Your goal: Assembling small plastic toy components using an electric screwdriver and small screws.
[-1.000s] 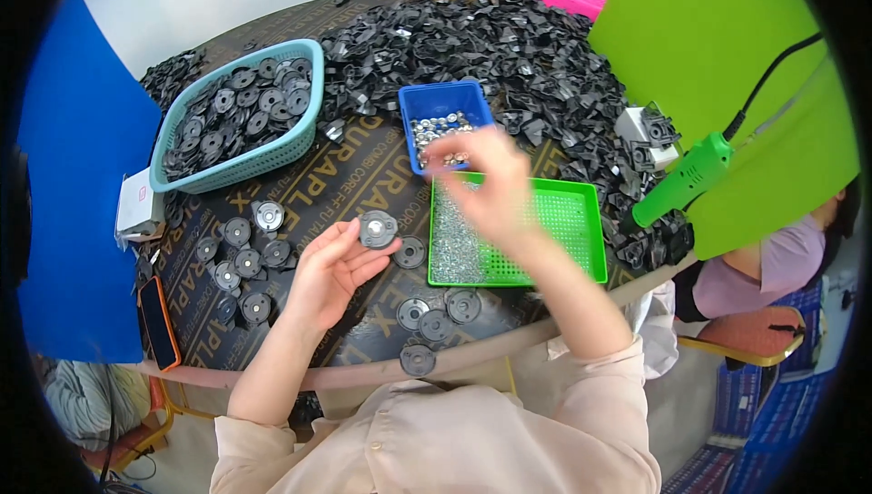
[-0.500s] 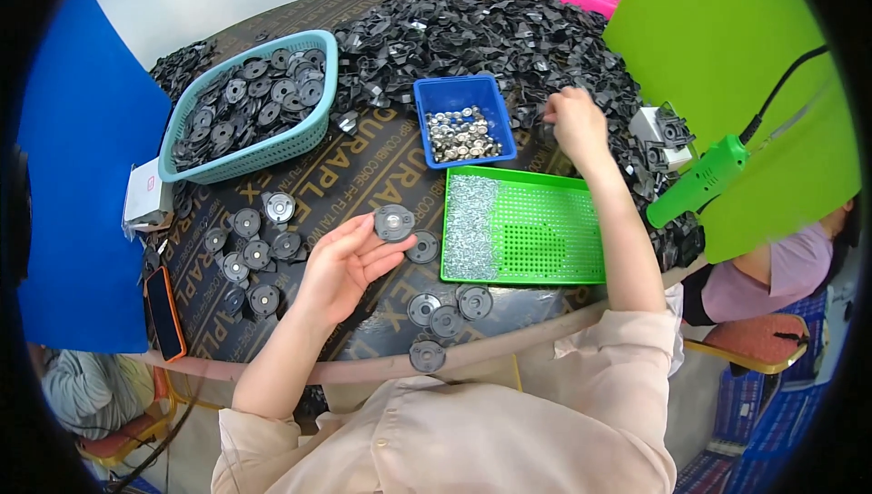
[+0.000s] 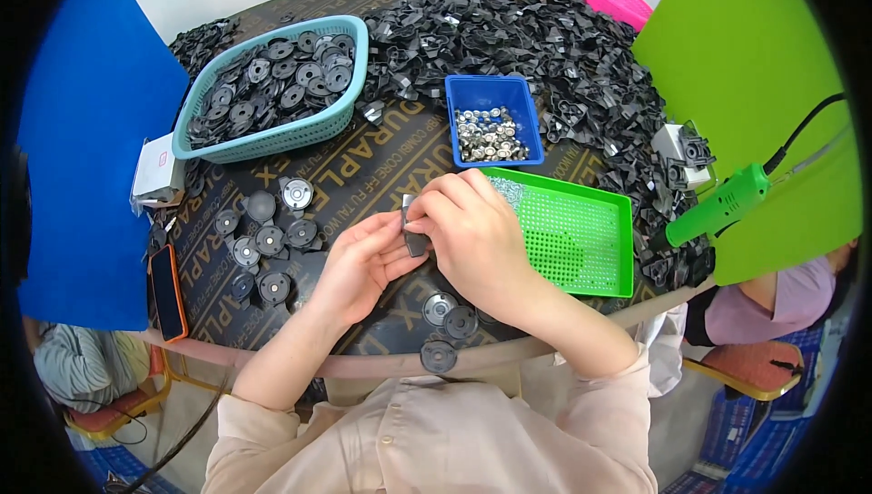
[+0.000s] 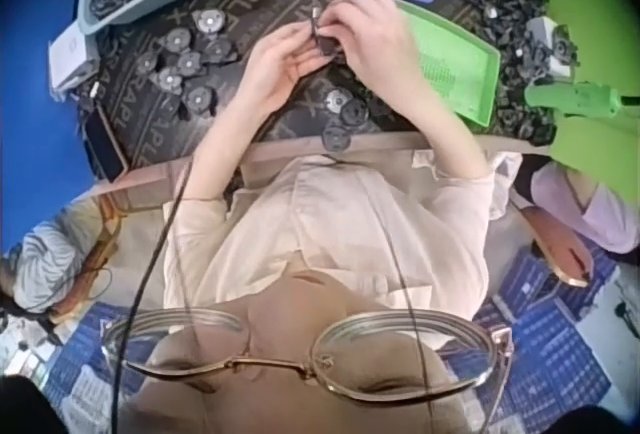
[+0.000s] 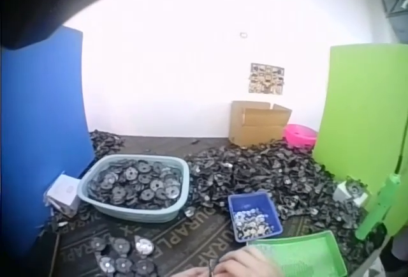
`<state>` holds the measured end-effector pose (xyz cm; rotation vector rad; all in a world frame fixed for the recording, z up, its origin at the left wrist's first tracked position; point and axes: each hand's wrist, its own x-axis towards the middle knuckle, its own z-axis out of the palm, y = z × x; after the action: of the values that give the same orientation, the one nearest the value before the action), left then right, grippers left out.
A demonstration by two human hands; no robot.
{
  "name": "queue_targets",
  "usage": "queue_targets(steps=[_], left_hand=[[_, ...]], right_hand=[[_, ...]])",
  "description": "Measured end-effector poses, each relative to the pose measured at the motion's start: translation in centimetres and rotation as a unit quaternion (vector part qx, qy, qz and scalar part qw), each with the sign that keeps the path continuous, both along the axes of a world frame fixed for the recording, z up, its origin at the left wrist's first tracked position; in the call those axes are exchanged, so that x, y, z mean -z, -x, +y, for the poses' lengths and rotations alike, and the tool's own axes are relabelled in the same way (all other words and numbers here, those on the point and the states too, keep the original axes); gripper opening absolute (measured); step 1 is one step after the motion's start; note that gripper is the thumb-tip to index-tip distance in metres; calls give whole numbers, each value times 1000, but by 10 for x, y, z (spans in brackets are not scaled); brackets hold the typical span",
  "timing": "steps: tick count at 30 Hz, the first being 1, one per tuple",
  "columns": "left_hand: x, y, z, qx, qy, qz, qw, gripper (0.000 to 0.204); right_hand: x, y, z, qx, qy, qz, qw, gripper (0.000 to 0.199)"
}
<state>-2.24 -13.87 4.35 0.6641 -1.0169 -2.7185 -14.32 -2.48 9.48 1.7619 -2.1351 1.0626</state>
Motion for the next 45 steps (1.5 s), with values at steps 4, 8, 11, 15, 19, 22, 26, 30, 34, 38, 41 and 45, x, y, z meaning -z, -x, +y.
queue_targets(steps=[4, 8, 11, 15, 19, 22, 26, 30, 34, 38, 41, 45], left_hand=[[-2, -1, 1, -14, -3, -11, 1000, 24], [-2, -2, 0, -19, 1, 1, 1000, 23], [0, -2, 1, -22, 10, -5, 1000, 23], [1, -2, 1, -15, 6, -1, 1000, 23], [0, -2, 1, -17, -10, -6, 1000, 23], [-3, -3, 2, -26, -10, -20, 999, 22], [-1, -1, 2, -19, -19, -7, 1000, 20], [-12, 0, -2, 18, -16, -14, 1000, 26], [-6, -6, -13, 12, 39, -8, 999, 27], [-43, -12, -40, 15, 675, -161, 720, 32], [-45, -33, -50, -44, 819, -59, 569, 21], [-48, -79, -26, 110, 826, -84, 546, 21]], right_hand=[[5, 0, -3, -8, 6, -41, 999, 10], [5, 0, -3, -10, 4, -55, 998, 9], [5, 1, -4, -5, 15, -29, 999, 9], [8, 2, -5, -10, -3, -48, 999, 9], [7, 1, -6, -19, 2, -51, 999, 10], [11, 7, -5, -25, -15, -115, 993, 10], [12, 7, -3, -26, -14, -89, 996, 11], [10, 11, 2, -74, -40, -177, 981, 13], [-3, 48, 12, -117, 31, -478, 870, 30], [-6, 161, 36, 244, -72, -118, 960, 31], [17, 229, 55, 266, -189, -12, 945, 36], [61, 267, 64, 230, -258, 76, 935, 50]])
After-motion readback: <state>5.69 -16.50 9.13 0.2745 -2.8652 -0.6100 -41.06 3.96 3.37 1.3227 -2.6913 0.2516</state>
